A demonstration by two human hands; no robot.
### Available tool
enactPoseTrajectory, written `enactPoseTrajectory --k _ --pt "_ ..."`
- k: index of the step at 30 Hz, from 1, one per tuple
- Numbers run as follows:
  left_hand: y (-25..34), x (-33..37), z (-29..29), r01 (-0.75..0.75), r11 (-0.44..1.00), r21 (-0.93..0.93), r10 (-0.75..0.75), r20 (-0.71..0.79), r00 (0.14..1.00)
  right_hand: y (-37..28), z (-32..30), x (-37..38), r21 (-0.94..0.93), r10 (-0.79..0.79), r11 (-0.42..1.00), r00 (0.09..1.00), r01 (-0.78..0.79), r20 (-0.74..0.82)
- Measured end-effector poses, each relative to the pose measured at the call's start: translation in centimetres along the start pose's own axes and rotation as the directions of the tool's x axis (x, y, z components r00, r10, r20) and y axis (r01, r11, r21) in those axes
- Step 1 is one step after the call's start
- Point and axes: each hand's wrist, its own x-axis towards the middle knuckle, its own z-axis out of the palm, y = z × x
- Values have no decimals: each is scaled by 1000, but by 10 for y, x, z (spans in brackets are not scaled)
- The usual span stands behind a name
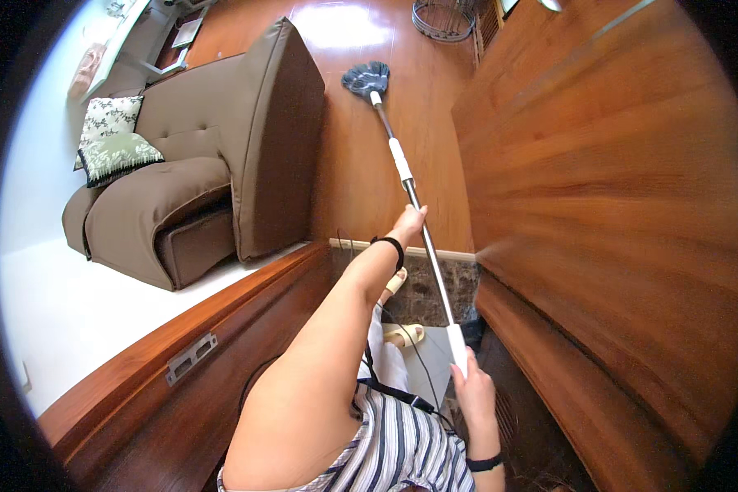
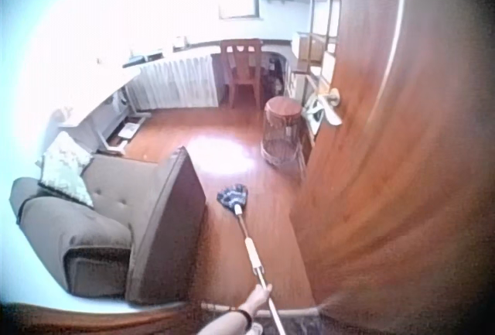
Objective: Mopping the bathroom floor and adjacent hallway using a spin mop
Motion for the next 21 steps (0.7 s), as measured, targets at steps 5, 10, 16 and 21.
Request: enactPoseTrajectory --k 5,10,16,21 --pt "-59 -31 83 197 888 -415 -59 324 944 57 -45 -46 -130 203 971 979 -203 -9" --pt "-34 -151 167 396 914 -90 -172 798 578 125 -77 -133 -283 251 898 920 -337 -300" --pt "-53 -218 208 611 787 89 -364 867 342 92 -121 -184 -314 749 638 661 -703 43" --pt "-85 -190 205 746 661 -84 -271 900 342 163 -39 -208 202 587 775 801 -598 118"
